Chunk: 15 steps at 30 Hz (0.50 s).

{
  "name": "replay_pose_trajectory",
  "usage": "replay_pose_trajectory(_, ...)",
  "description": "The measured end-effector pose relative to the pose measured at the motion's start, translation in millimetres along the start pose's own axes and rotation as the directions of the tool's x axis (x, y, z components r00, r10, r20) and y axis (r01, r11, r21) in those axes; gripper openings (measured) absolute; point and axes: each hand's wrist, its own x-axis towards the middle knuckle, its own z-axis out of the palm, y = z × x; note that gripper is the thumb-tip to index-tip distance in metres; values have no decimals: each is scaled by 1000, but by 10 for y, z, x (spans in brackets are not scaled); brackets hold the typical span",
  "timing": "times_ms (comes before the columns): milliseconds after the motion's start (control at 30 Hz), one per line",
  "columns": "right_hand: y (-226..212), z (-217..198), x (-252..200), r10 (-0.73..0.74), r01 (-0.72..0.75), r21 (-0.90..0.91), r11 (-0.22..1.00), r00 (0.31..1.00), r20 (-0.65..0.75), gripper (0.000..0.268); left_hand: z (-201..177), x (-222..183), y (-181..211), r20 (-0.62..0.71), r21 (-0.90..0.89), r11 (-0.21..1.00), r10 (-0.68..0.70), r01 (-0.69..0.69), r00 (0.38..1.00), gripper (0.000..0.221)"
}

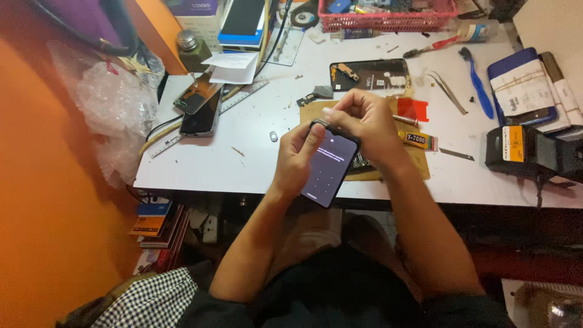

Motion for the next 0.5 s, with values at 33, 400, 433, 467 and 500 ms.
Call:
replay_pose_trajectory(33, 21, 59, -11, -6, 6, 0, 1000, 1000, 2, 15, 32, -3, 30, -1, 1, 1000, 6, -6, 1000, 27)
replay_pose_trajectory(400, -103, 456, -311, 169, -160, 347, 924, 986, 4, 15, 119, -23, 194, -177, -127, 971, 179, -202, 968, 40)
replay_pose_trajectory(433, -82, 457, -309, 168, -158, 347, 924, 986, 2, 15, 134, -31, 231, -174, -129, 971, 179, -203, 968, 40)
replay_pose_trajectory(467, -62, 454, -307, 189, -183, 374, 909, 982, 21, 16, 152, -40, 265, -190, -123, 971, 181, -207, 965, 40)
replay_pose_trajectory(500, -40, 452, -305, 210, -208, 399, 893, 977, 41, 17, 169, -49, 299, -205, -117, 971, 184, -211, 961, 41)
